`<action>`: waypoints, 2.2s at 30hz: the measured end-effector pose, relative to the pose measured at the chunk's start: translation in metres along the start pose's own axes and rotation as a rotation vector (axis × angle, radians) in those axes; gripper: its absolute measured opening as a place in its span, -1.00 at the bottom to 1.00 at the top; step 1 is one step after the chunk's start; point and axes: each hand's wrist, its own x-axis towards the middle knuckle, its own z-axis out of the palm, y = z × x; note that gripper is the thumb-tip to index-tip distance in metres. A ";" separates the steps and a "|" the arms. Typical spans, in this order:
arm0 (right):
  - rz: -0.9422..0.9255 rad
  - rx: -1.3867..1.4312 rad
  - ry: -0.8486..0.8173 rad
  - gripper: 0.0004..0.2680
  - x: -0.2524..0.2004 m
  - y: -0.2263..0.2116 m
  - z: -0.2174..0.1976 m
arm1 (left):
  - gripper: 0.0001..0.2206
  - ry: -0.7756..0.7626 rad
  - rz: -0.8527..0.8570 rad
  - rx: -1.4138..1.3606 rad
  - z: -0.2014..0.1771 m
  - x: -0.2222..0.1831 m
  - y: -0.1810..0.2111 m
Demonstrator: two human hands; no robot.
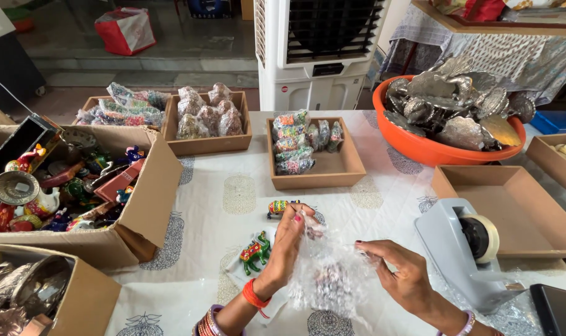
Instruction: Packing small decorative animal figurines into plastic bags.
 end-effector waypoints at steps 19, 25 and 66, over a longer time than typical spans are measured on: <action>-0.099 0.046 0.035 -0.70 0.005 -0.004 -0.009 | -0.75 -0.200 -0.027 0.638 0.002 -0.001 -0.006; -0.273 -0.131 0.045 -0.74 0.011 -0.013 -0.011 | -0.81 -0.091 0.264 0.787 0.004 0.001 -0.004; -0.156 -0.232 -0.017 -0.73 0.018 -0.043 0.003 | -0.59 0.069 -0.321 0.327 0.042 -0.017 0.005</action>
